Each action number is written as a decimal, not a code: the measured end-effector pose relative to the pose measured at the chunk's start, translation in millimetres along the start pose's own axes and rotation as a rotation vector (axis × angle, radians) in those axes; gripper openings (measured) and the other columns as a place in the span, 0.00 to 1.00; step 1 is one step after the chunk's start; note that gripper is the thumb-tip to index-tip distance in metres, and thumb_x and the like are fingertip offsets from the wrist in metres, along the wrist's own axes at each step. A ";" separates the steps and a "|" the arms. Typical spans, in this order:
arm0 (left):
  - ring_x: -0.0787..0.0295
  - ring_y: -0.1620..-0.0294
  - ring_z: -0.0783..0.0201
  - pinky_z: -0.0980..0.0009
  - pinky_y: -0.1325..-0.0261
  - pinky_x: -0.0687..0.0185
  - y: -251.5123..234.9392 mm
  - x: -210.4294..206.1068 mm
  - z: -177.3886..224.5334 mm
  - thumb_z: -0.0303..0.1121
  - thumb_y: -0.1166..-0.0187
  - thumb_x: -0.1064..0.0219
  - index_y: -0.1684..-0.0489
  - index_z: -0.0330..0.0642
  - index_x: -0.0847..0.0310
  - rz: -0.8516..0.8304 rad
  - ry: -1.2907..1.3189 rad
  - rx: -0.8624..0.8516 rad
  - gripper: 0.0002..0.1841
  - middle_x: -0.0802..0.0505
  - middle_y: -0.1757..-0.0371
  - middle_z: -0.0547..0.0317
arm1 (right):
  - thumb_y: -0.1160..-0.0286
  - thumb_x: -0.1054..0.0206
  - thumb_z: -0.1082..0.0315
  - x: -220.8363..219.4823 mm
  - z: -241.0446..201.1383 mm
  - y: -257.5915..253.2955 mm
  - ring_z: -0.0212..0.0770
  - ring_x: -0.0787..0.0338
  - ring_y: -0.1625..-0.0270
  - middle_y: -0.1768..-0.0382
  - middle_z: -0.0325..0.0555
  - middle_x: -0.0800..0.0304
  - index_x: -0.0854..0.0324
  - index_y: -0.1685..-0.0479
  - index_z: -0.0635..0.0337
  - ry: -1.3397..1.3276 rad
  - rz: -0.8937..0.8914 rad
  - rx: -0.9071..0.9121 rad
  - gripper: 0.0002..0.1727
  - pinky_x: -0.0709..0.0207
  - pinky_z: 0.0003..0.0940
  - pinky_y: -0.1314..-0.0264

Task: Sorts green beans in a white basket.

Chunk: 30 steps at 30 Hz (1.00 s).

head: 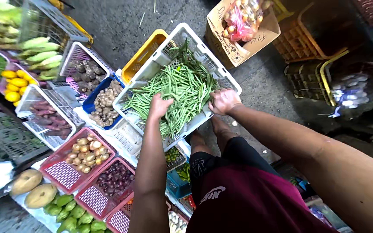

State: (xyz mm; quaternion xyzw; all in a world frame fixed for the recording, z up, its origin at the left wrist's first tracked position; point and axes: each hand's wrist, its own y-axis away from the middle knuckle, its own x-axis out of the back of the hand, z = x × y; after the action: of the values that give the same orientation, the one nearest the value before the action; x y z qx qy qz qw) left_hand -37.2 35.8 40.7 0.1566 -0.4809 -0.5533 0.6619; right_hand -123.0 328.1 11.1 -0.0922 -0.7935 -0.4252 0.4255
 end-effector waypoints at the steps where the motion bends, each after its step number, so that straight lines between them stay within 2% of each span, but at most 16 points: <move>1: 0.06 0.48 0.57 0.50 0.40 0.11 9.8 11.0 -6.8 0.35 0.34 0.20 0.40 0.35 0.15 0.036 0.197 0.006 0.24 0.05 0.50 0.48 | 0.26 0.43 0.40 1.0 0.4 0.3 0.57 0.10 0.38 0.47 0.53 0.07 0.11 0.46 0.55 0.006 0.000 0.001 0.29 0.18 0.60 0.41; 3: 0.05 0.49 0.57 0.56 0.41 0.08 27.3 32.3 -20.6 0.29 0.30 0.23 0.36 0.31 0.23 0.062 0.538 -0.013 0.25 0.05 0.52 0.46 | 0.26 0.45 0.41 5.8 -1.1 1.7 0.59 0.10 0.36 0.44 0.55 0.07 0.12 0.44 0.56 0.030 -0.013 -0.005 0.31 0.18 0.62 0.39; 4: 0.03 0.51 0.53 0.55 0.42 0.08 33.7 41.6 -28.6 0.27 0.28 0.27 0.37 0.29 0.24 0.030 0.683 -0.056 0.22 0.04 0.54 0.43 | 0.25 0.45 0.41 6.6 -1.9 1.7 0.59 0.09 0.37 0.44 0.55 0.07 0.12 0.45 0.57 0.041 -0.018 -0.009 0.31 0.18 0.63 0.40; 5: 0.03 0.54 0.50 0.52 0.43 0.08 37.7 49.1 -38.3 0.25 0.27 0.32 0.38 0.29 0.25 -0.034 0.805 -0.110 0.19 0.04 0.57 0.41 | 0.25 0.45 0.41 7.0 -2.5 0.7 0.60 0.09 0.38 0.44 0.55 0.07 0.12 0.47 0.57 0.048 -0.018 -0.014 0.30 0.17 0.64 0.42; 7: 0.05 0.56 0.49 0.51 0.44 0.08 43.3 59.0 -58.3 0.24 0.28 0.35 0.32 0.31 0.27 -0.202 0.955 -0.189 0.23 0.05 0.58 0.43 | 0.23 0.44 0.41 10.3 -5.5 1.3 0.61 0.09 0.38 0.44 0.55 0.07 0.12 0.47 0.57 0.071 -0.040 -0.047 0.29 0.17 0.65 0.44; 10: 0.07 0.62 0.55 0.56 0.52 0.07 52.8 63.2 -84.4 0.26 0.32 0.30 0.26 0.34 0.27 -0.293 1.091 -0.236 0.30 0.07 0.57 0.48 | 0.23 0.44 0.42 12.3 -8.8 2.9 0.62 0.08 0.41 0.46 0.56 0.06 0.12 0.48 0.57 0.114 -0.042 -0.077 0.28 0.17 0.65 0.46; 12: 0.07 0.63 0.56 0.57 0.54 0.06 61.5 64.1 -99.8 0.28 0.30 0.31 0.27 0.35 0.27 -0.302 1.215 -0.275 0.28 0.07 0.57 0.49 | 0.22 0.44 0.42 13.4 -9.2 2.3 0.64 0.08 0.42 0.46 0.57 0.07 0.12 0.48 0.58 0.120 -0.035 -0.075 0.29 0.18 0.68 0.47; 14: 0.07 0.62 0.57 0.58 0.53 0.07 69.9 61.7 -114.2 0.31 0.25 0.37 0.27 0.38 0.26 -0.270 1.318 -0.285 0.24 0.06 0.56 0.50 | 0.21 0.43 0.42 13.5 -9.1 1.0 0.65 0.08 0.42 0.45 0.59 0.07 0.12 0.45 0.57 0.132 -0.054 -0.091 0.29 0.18 0.69 0.47; 16: 0.09 0.65 0.60 0.61 0.56 0.09 75.8 58.9 -126.2 0.31 0.21 0.41 0.29 0.39 0.25 -0.221 1.379 -0.297 0.21 0.08 0.59 0.52 | 0.21 0.43 0.42 12.6 -8.6 2.0 0.66 0.08 0.43 0.47 0.60 0.07 0.12 0.46 0.57 0.141 -0.066 -0.106 0.28 0.19 0.71 0.48; 19: 0.11 0.69 0.63 0.64 0.60 0.10 80.2 60.0 -139.8 0.31 0.22 0.37 0.32 0.39 0.23 -0.188 1.462 -0.334 0.19 0.10 0.64 0.56 | 0.21 0.45 0.42 15.3 -10.8 0.6 0.68 0.08 0.43 0.47 0.62 0.07 0.12 0.44 0.57 0.145 -0.080 -0.116 0.29 0.20 0.73 0.48; 23: 0.12 0.70 0.64 0.67 0.62 0.10 85.4 59.3 -142.1 0.31 0.19 0.39 0.31 0.38 0.24 -0.130 1.474 -0.345 0.18 0.10 0.62 0.55 | 0.19 0.41 0.44 20.6 -19.4 -1.0 0.68 0.10 0.39 0.44 0.61 0.08 0.11 0.46 0.57 0.142 -0.159 -0.166 0.26 0.21 0.74 0.46; 25: 0.13 0.71 0.64 0.67 0.63 0.11 88.1 59.4 -135.6 0.31 0.18 0.41 0.32 0.37 0.23 -0.099 1.431 -0.335 0.18 0.10 0.64 0.55 | 0.19 0.34 0.50 28.4 -36.8 -4.0 0.72 0.12 0.37 0.43 0.65 0.09 0.12 0.41 0.58 -0.010 -0.142 -0.258 0.22 0.25 0.80 0.40; 26: 0.13 0.72 0.64 0.68 0.65 0.11 92.3 58.4 -130.4 0.31 0.18 0.41 0.32 0.39 0.22 -0.093 1.402 -0.311 0.18 0.10 0.64 0.55 | 0.19 0.32 0.57 31.2 -52.0 -3.5 0.72 0.12 0.38 0.43 0.66 0.09 0.13 0.38 0.60 -0.120 -0.039 -0.238 0.20 0.25 0.80 0.38; 28: 0.14 0.73 0.65 0.69 0.67 0.14 100.2 57.6 -121.4 0.33 0.19 0.39 0.33 0.44 0.20 -0.115 1.326 -0.256 0.17 0.10 0.64 0.57 | 0.20 0.33 0.64 45.5 -108.2 -3.7 0.62 0.08 0.42 0.45 0.60 0.07 0.17 0.30 0.59 -0.345 0.137 -0.099 0.21 0.18 0.69 0.37; 30: 0.14 0.72 0.64 0.68 0.67 0.13 101.0 54.0 -114.6 0.32 0.19 0.38 0.33 0.44 0.19 -0.150 1.273 -0.248 0.17 0.09 0.64 0.56 | 0.19 0.33 0.65 63.6 -175.4 -6.5 0.50 0.06 0.49 0.48 0.53 0.07 0.21 0.25 0.56 -0.536 0.218 0.108 0.23 0.12 0.55 0.41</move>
State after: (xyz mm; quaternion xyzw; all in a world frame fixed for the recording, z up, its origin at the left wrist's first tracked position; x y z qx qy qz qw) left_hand 110.3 -14.9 84.4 0.4093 0.0847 -0.4485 0.7900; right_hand -61.0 178.2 103.6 -0.2633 -0.8843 -0.2948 0.2485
